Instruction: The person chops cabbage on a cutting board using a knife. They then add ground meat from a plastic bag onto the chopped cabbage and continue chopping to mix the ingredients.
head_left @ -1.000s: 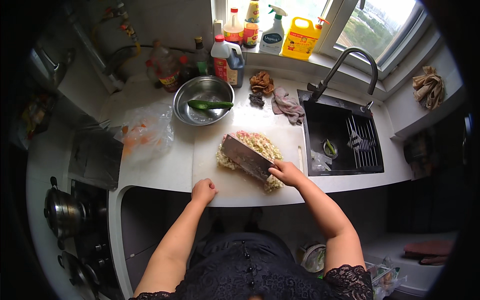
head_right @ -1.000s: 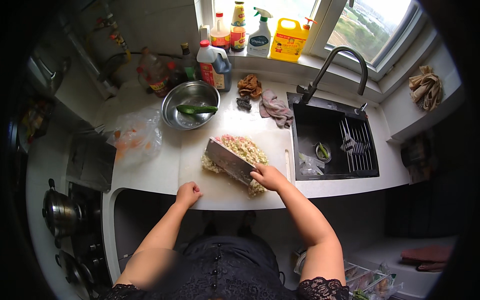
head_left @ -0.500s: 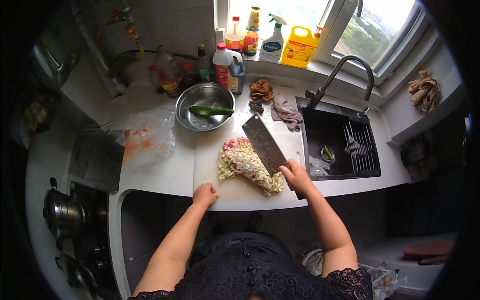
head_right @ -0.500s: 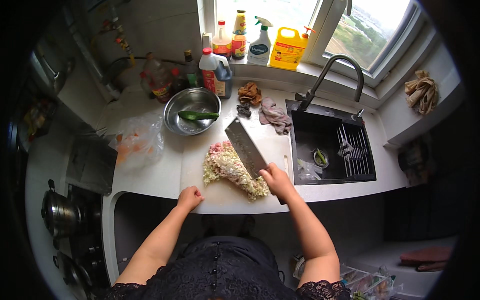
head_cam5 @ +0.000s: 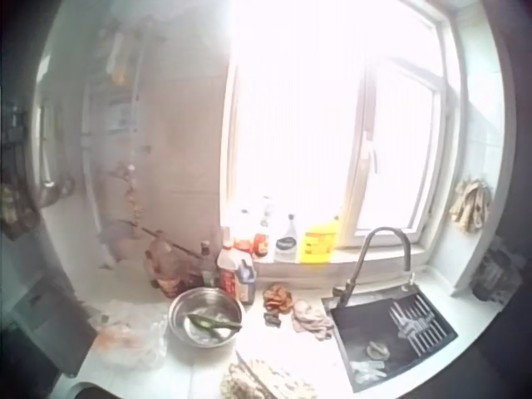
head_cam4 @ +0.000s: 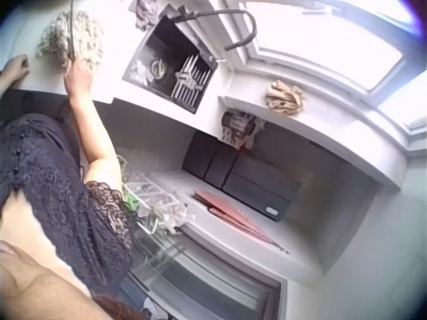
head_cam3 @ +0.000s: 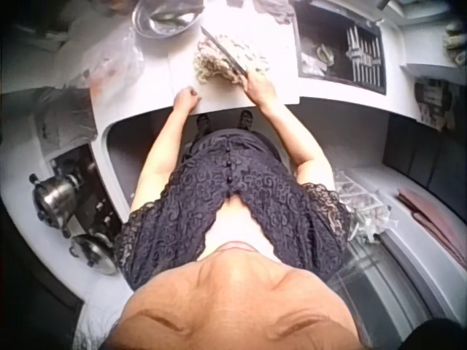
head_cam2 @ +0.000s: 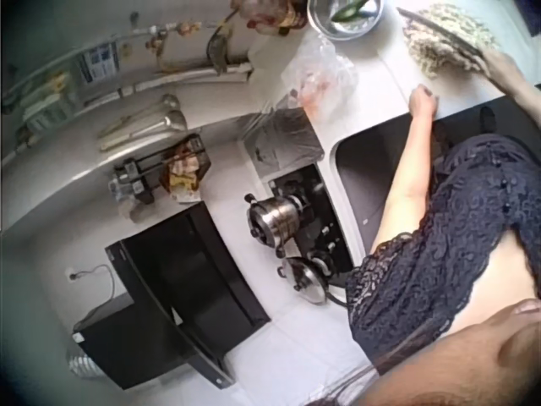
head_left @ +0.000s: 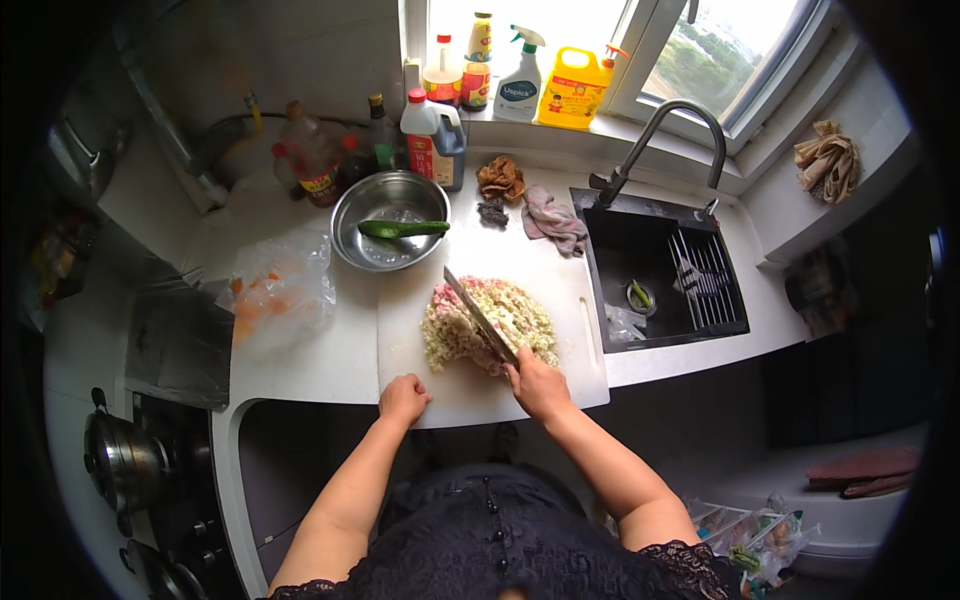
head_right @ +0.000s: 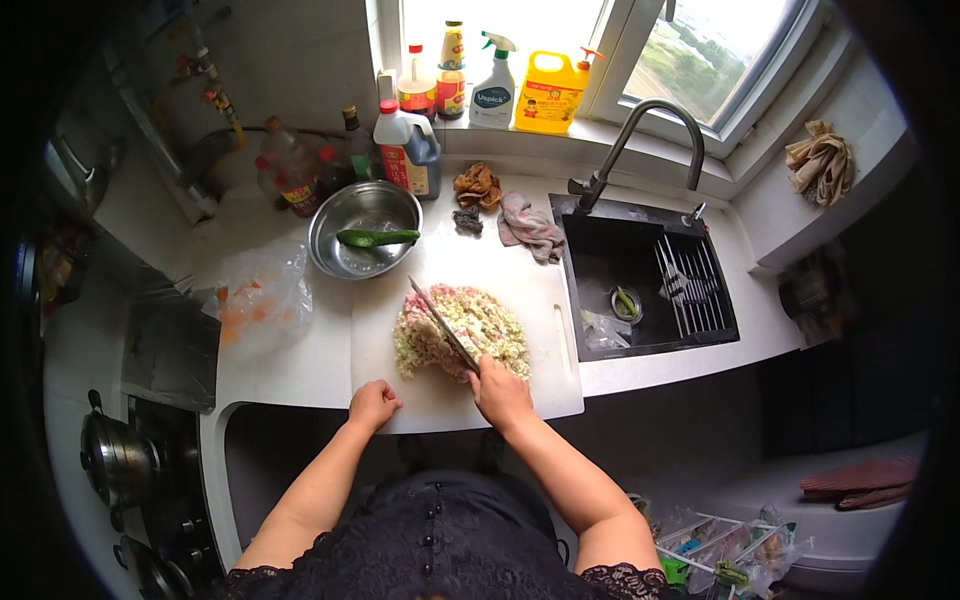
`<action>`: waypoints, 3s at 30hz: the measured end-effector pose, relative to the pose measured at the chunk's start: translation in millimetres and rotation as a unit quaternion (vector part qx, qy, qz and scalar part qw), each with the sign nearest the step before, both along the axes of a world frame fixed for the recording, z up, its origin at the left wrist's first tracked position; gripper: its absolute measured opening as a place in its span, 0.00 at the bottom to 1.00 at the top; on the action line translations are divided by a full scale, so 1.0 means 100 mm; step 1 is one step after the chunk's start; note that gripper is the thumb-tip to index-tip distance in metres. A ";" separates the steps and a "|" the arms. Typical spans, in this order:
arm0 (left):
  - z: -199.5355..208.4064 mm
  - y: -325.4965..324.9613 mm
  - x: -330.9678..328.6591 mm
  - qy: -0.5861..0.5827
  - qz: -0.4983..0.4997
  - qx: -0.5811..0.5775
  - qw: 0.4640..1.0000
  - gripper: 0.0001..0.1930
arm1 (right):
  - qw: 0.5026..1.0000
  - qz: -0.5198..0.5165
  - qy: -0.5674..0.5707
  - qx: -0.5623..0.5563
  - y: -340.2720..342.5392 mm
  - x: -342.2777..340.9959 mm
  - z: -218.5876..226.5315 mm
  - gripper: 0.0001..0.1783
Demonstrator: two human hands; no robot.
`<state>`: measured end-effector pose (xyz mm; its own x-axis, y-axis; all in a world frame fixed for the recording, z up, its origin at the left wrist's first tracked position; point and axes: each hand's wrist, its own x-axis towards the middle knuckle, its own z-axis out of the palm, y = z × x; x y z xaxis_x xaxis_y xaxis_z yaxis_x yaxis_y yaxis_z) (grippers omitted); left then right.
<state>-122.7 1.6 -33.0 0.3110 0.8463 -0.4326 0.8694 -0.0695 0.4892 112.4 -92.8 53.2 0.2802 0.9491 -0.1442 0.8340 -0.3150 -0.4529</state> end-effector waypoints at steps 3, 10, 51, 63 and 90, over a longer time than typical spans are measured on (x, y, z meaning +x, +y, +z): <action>0.05 0.06 0.05 -0.006 -0.006 0.016 1.000 0.11 | 0.999 -0.001 -0.014 -0.030 0.03 0.03 -0.13 0.15; -0.02 -0.01 0.00 -0.012 -0.001 0.047 0.999 0.11 | 0.998 -0.054 0.017 0.001 0.01 -0.06 -0.03 0.16; 0.01 0.00 0.04 0.000 -0.001 0.021 1.000 0.11 | 0.998 -0.039 0.000 -0.046 0.00 0.37 -0.15 0.17; 0.00 -0.02 0.01 0.007 -0.002 0.034 0.999 0.11 | 0.997 -0.070 0.025 -0.010 -0.07 0.36 -0.05 0.16; 0.84 -0.31 0.83 -0.515 0.046 -0.202 0.832 0.11 | 0.921 0.052 0.213 0.322 -0.24 -0.59 0.01 0.50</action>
